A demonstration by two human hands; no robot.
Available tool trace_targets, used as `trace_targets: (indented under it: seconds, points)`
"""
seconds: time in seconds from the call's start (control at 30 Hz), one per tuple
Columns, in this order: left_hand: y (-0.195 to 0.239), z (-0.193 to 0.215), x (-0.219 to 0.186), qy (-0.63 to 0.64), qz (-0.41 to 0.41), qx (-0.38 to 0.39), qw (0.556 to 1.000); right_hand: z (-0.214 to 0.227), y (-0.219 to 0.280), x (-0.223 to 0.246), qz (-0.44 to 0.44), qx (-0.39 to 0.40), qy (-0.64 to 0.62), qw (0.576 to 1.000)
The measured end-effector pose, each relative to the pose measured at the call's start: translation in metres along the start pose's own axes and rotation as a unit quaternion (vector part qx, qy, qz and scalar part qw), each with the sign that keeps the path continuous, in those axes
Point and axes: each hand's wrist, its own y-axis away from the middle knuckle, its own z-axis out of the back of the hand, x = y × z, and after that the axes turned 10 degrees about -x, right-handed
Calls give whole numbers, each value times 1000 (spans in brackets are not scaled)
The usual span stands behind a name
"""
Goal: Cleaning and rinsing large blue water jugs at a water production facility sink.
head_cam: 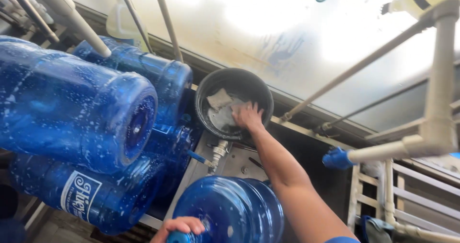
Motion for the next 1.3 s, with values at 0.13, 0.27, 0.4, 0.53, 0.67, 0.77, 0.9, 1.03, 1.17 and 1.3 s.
trace_targets:
  seconds: [0.13, 0.27, 0.4, 0.53, 0.67, 0.77, 0.9, 1.03, 1.17, 1.3]
  points:
    - [5, 29, 16, 99, 47, 144, 983, -190, -61, -62, 70, -324, 124, 935]
    - [6, 30, 20, 95, 48, 134, 985, -128, -16, 9, 57, -70, -12, 996]
    - [10, 31, 22, 91, 51, 132, 986, -159, -45, 19, 94, -6, -6, 996]
    - [5, 34, 26, 87, 49, 144, 985, -76, -31, 26, -35, 273, -270, 923]
    - [-2, 22, 18, 88, 53, 158, 982, 65, 56, 52, -45, 289, -408, 865]
    - [6, -26, -8, -46, 13, -61, 997, 109, 138, 45, 107, 241, -430, 863]
    - [3, -43, -13, -140, -97, -177, 969, 123, 251, 25, 43, 222, -342, 912]
    - [16, -34, -9, -111, -108, -365, 918, -49, 294, -103, 96, 75, -48, 991]
    - [7, -35, -11, -74, -83, -467, 877, -51, 352, -82, -206, -24, -184, 961]
    - [0, -77, -5, -138, -83, -675, 720, -31, 402, 0, 69, -346, -128, 927]
